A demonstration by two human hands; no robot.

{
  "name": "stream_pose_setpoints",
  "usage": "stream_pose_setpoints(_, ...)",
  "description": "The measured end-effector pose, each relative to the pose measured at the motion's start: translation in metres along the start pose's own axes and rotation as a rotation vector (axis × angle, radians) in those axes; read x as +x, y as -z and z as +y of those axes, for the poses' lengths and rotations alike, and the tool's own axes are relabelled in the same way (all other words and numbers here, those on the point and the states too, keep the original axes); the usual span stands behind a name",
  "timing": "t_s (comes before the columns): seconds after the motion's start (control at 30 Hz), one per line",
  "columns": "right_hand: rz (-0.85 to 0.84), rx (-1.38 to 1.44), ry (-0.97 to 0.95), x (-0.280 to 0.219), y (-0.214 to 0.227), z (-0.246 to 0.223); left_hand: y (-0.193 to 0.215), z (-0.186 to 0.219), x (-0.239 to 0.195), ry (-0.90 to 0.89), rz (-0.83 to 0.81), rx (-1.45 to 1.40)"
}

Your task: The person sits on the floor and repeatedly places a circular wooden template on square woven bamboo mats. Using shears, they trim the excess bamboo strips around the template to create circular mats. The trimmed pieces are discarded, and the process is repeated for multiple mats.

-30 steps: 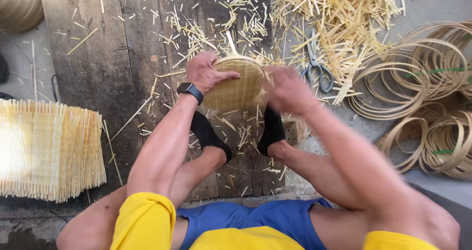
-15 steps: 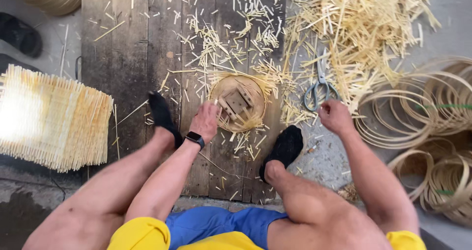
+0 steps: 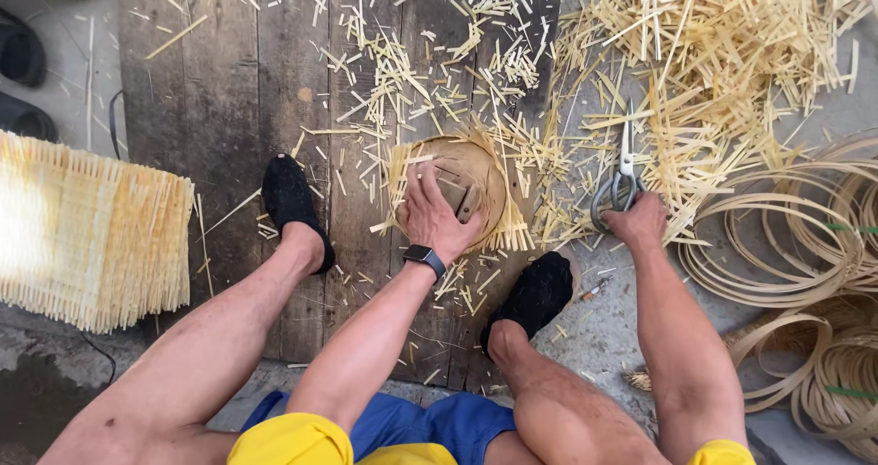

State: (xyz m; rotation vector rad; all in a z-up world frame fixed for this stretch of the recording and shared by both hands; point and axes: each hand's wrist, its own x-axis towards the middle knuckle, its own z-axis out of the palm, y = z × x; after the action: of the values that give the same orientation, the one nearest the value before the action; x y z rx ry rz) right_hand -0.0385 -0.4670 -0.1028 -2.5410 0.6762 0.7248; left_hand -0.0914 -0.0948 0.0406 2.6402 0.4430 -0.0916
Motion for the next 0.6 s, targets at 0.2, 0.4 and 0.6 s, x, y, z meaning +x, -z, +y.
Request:
stream_pose_setpoints(0.2,-0.289,0.297,-0.014,-0.052,0.009,0.003,0.01,-0.001,0.008,0.003,-0.084,0.008)
stream_pose_setpoints(0.4,-0.15,0.202,0.077,-0.136,0.016,-0.01,-0.001,-0.012,0.0,-0.288,0.126,0.012)
stream_pose_setpoints(0.6,-0.029,-0.13,0.552,-0.153,0.032,-0.058,-0.008,-0.008,0.002,-0.222,0.018,0.125)
